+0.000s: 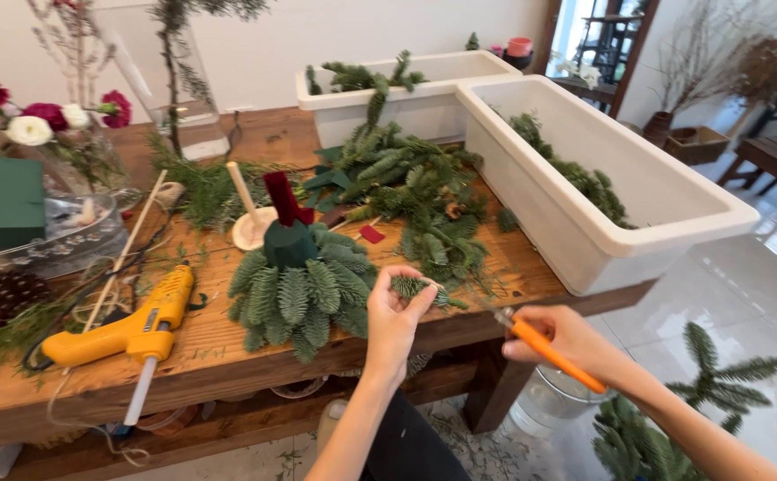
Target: The person cuts small branches of pine greenery using orange shears and attaches them to a green floral foam cone. They repeatedly trim the stems and insert them into the foam to build a decorative arrangement.
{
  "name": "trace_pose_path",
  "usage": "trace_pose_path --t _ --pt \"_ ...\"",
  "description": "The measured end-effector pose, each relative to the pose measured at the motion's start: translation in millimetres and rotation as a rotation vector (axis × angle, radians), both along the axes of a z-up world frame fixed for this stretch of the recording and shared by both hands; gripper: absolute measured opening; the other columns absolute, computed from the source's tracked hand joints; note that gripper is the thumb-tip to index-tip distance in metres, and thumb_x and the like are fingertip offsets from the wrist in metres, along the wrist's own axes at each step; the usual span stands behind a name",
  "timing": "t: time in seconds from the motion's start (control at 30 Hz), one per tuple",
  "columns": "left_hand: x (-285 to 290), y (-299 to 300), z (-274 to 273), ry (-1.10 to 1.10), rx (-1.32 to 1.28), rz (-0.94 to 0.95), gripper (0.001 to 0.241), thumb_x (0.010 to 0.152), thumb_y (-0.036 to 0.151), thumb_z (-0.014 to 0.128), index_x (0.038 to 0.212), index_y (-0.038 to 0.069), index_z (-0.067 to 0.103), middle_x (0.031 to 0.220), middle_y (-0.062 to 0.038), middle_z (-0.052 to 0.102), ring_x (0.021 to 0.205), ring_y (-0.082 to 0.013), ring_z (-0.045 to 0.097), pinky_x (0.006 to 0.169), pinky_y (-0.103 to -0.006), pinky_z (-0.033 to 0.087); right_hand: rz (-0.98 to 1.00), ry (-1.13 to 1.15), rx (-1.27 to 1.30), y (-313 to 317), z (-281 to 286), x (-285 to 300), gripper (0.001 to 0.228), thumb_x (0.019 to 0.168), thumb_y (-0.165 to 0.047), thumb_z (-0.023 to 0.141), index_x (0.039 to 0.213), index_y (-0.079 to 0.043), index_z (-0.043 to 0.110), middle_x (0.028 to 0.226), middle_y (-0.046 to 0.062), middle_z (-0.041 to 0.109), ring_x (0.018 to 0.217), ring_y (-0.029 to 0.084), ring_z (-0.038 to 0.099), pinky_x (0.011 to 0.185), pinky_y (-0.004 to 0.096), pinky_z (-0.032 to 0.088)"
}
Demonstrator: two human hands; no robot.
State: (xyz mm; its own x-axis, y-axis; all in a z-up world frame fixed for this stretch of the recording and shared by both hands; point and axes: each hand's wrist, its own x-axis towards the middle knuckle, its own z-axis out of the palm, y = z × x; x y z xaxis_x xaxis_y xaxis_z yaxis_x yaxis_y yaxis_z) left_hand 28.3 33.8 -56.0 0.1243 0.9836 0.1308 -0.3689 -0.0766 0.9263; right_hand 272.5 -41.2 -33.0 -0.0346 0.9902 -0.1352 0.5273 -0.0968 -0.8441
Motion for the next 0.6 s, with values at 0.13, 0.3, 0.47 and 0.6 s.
trace_pose_path --t 0.13,0.3,0.47,0.6 --pt "7.8 -8.2 -3.8 -0.267 -0.158 0.026 0.031 0.08 -0.007 0.077 0.102 0.004 0.059 0.098 -0.017 0.069 0.077 -0.0192 0.068 0.074 -0.0301 0.06 -0.198 -0.264 0.119 44.0 20.4 -11.7 0.058 0.073 -0.026 0.083 0.123 -0.004 0.066 0.106 0.032 0.074 0.104 0.05 0.069 0.09 0.054 0.055" --pt "4.8 -9.0 -5.9 -0.725 -0.485 0.018 0.023 0.079 -0.016 0.066 0.083 0.003 0.054 0.083 -0.021 0.064 0.092 -0.0354 0.069 0.102 -0.0482 0.058 -0.161 -0.813 0.279 153.1 -22.5 25.6 0.069 0.085 -0.039 0.07 0.144 -0.011 0.047 0.141 0.012 0.056 0.125 0.035 0.055 0.092 0.052 0.05" --pt "-4.9 -13.1 3.4 -0.754 -0.475 0.206 0.026 0.081 -0.012 0.07 0.085 0.004 0.05 0.09 -0.019 0.064 0.09 -0.0302 0.066 0.093 -0.0421 0.057 -0.076 -0.2 0.306 86.2 42.0 -95.9 0.048 0.094 -0.044 0.051 0.114 -0.008 0.076 0.117 0.009 0.077 0.108 0.021 0.074 0.097 0.036 0.056" --pt "3.0 -16.3 3.2 -0.529 -0.348 0.311 0.034 0.082 0.002 0.079 0.08 0.009 0.045 0.09 -0.009 0.062 0.068 -0.0162 0.047 0.07 -0.0303 0.042 -0.018 0.325 0.238 48.6 43.4 -157.1 0.029 0.092 -0.024 0.065 0.099 -0.003 0.084 0.072 0.004 0.074 0.062 0.009 0.054 0.057 0.023 0.044"
